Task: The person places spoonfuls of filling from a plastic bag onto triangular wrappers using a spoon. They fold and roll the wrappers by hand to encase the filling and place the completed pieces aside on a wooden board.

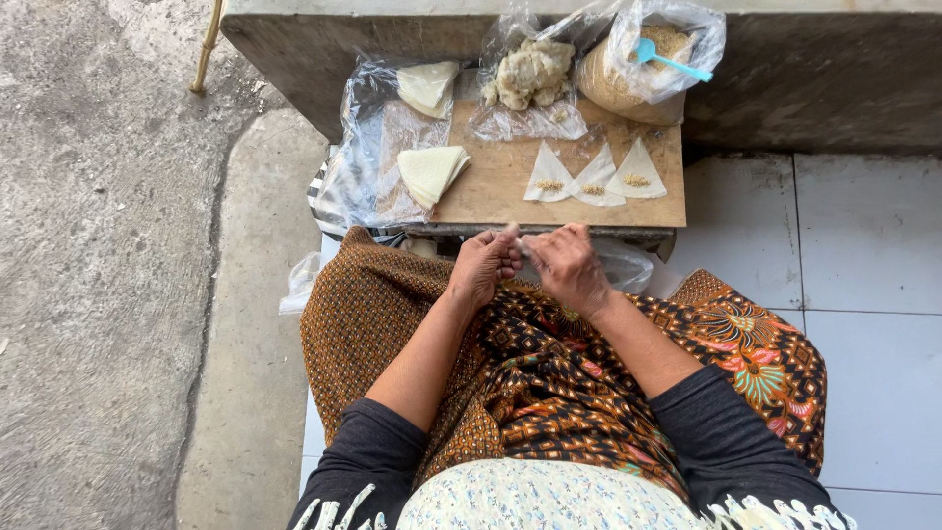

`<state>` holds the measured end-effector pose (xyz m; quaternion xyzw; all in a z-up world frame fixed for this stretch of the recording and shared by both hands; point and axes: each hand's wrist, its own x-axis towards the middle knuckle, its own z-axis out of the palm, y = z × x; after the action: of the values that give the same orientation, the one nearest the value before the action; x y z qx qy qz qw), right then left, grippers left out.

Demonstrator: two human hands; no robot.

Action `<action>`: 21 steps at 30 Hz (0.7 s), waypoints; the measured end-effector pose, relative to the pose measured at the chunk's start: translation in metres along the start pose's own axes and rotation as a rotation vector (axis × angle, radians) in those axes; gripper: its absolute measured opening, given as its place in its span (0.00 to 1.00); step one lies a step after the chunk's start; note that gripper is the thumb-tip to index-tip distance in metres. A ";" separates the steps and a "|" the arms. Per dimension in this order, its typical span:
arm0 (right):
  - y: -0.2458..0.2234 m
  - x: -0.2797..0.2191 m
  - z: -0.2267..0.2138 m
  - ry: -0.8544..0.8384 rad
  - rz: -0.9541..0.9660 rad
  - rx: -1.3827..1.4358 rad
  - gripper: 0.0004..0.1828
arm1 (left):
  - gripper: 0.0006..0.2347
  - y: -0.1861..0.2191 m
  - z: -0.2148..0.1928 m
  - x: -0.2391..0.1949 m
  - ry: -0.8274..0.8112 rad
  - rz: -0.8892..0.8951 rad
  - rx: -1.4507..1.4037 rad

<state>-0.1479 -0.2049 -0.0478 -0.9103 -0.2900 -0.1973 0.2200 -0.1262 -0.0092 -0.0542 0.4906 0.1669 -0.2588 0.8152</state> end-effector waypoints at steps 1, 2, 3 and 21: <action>0.009 -0.005 -0.002 -0.036 0.045 -0.046 0.07 | 0.17 -0.004 -0.002 -0.002 0.058 0.007 0.167; 0.019 -0.010 -0.006 -0.078 0.093 -0.091 0.06 | 0.19 -0.013 -0.004 -0.005 0.115 0.007 0.334; 0.026 -0.015 -0.009 -0.120 0.142 -0.135 0.06 | 0.21 -0.021 -0.007 -0.007 0.170 0.007 0.501; 0.140 0.018 0.042 0.076 0.456 -0.280 0.07 | 0.13 -0.014 0.042 0.117 0.412 0.620 1.464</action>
<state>-0.0388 -0.2787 -0.1140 -0.9656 -0.0389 -0.2148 0.1413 -0.0386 -0.0816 -0.1066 0.9597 -0.0413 0.0302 0.2763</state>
